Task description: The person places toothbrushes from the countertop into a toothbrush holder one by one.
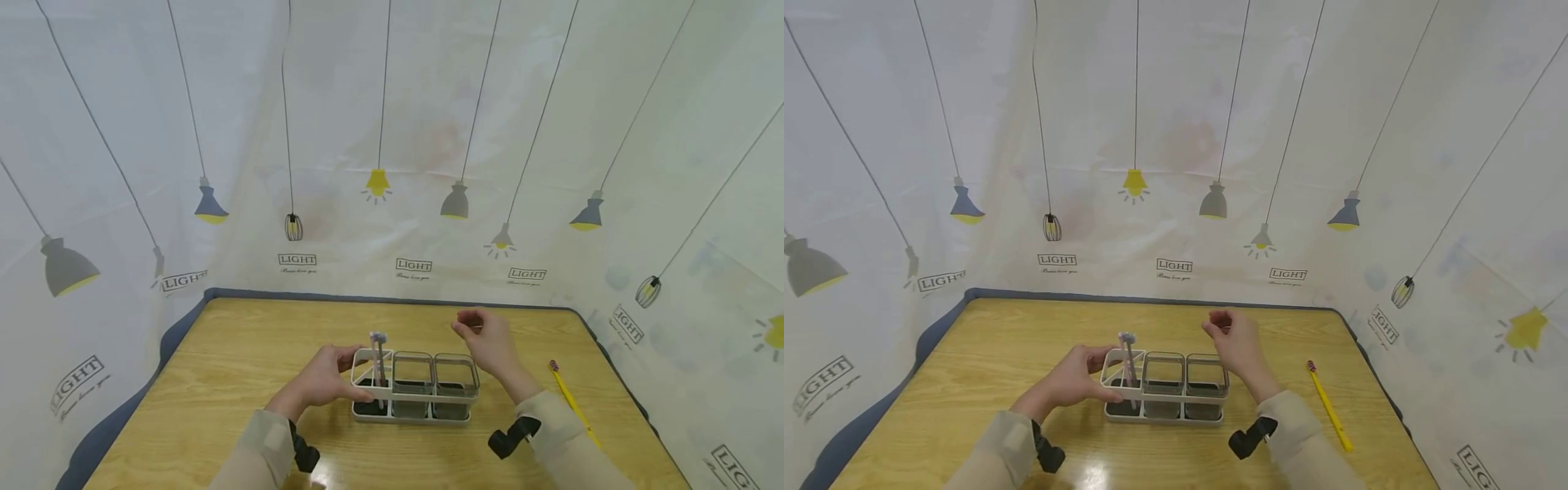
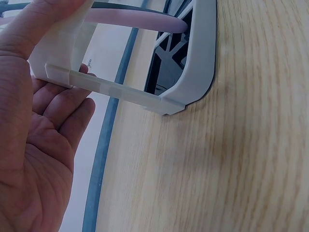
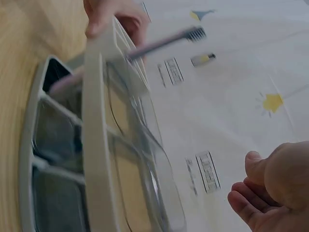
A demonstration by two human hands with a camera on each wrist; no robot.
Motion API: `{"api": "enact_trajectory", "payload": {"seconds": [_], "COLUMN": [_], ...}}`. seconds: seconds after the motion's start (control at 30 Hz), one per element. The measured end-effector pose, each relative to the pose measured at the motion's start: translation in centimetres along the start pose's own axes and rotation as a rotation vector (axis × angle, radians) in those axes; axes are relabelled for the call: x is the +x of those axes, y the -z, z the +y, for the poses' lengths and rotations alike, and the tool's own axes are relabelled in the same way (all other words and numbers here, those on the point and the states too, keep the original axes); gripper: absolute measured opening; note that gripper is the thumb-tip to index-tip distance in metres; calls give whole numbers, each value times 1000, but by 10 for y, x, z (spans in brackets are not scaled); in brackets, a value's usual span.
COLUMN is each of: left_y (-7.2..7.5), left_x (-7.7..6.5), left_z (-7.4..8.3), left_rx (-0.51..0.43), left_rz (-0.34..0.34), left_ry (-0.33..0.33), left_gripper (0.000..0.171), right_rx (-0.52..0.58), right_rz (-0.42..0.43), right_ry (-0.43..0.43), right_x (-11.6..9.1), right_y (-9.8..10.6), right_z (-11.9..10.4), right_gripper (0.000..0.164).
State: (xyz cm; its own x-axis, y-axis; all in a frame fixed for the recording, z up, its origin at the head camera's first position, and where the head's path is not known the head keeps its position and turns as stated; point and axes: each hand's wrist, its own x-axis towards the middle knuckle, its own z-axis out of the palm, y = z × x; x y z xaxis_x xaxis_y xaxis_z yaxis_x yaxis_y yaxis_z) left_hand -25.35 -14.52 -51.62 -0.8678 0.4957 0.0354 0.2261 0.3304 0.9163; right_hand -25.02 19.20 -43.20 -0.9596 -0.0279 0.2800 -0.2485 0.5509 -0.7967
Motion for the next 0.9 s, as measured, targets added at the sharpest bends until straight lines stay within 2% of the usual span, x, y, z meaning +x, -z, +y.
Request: {"api": "enact_trajectory", "payload": {"seconds": [0.17,0.3,0.63,0.9], "left_y": [-1,-1,-1,0], "left_x": [0,-1,-2,-3], "left_z": [0,0,1,5], "left_rx": [11,11,16,7], "left_rz": [1,-2,-4,-2], "left_ry": [5,0,-1,1], "left_gripper": [95,94,93,93], "right_rx": [-98,-153,-225,-238], "right_rz": [33,66,93,106], "right_ry": [-32,-98,-175,-244], "right_x": [6,9,6,1], "right_y": [34,53,81,103], "right_z": [26,50,103,142], "right_gripper": [23,26,34,35]}}
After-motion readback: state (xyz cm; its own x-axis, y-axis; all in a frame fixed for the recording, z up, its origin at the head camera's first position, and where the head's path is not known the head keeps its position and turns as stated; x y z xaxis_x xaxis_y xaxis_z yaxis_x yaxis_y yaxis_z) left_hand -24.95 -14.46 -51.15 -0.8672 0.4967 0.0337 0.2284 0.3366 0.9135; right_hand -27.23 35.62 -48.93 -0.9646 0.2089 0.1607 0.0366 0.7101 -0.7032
